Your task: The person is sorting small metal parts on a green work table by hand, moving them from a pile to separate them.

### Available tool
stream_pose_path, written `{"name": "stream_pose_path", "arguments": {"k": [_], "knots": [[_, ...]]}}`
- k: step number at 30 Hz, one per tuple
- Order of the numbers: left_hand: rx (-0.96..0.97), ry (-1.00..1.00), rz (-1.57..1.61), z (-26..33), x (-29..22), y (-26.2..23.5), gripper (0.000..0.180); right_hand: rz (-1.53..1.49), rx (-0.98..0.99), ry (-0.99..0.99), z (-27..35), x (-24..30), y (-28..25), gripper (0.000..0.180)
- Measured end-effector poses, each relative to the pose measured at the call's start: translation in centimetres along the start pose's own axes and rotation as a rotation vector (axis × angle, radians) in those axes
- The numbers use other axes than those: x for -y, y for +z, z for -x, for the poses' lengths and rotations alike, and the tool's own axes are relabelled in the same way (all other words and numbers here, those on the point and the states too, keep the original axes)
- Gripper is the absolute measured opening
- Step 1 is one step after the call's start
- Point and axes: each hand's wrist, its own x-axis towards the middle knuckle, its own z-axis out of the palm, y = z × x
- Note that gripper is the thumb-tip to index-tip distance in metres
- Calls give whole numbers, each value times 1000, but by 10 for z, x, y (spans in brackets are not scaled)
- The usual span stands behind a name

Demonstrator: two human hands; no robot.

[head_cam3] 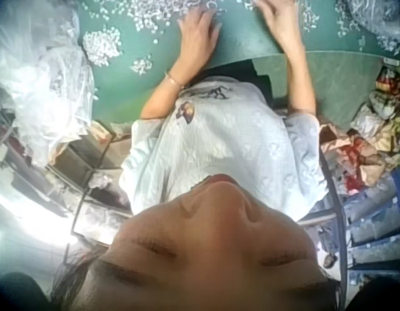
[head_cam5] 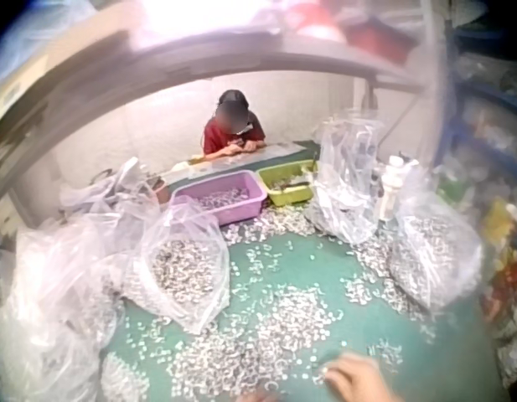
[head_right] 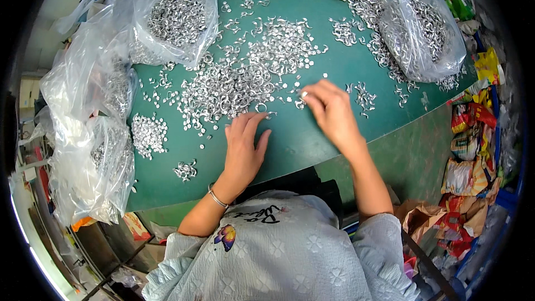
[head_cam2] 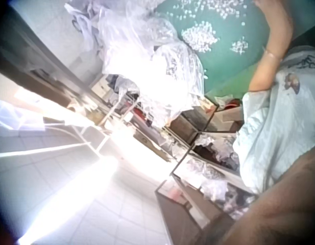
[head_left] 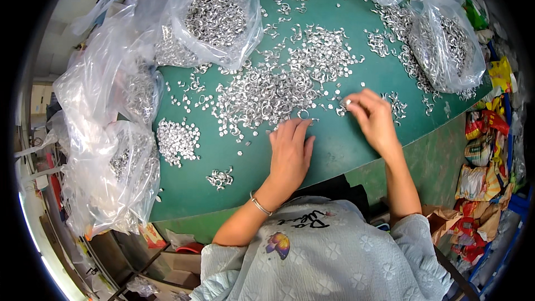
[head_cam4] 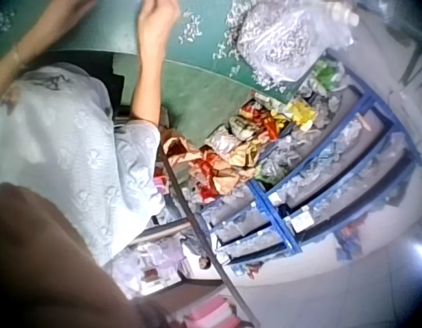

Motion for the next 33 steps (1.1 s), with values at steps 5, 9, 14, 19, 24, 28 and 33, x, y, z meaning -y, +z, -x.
{"name": "stream_pose_path", "arguments": {"k": [5, 9, 14, 19, 24, 28, 33], "knots": [[71, 43, 80, 10, -4, -4, 41, -110, 180, -191, 34, 23, 40, 14], [143, 54, -12, 24, 9, -1, 39, -117, 284, -116, 31, 29, 35, 16], [60, 80, -5, 21, -2, 0, 33, 153, 61, -149, 2, 18, 33, 18], [133, 106, -70, 25, 6, 1, 36, 352, 147, -167, 3, 13, 46, 10], [48, -1, -43, 43, 11, -14, 43, 100, 223, -215, 44, 41, 57, 9], [87, -12, -44, 49, 11, -23, 48, -22, 295, -198, 49, 42, 68, 12], [117, 47, -27, 46, 12, -17, 38, 79, 116, -106, 19, 33, 46, 16]]}}
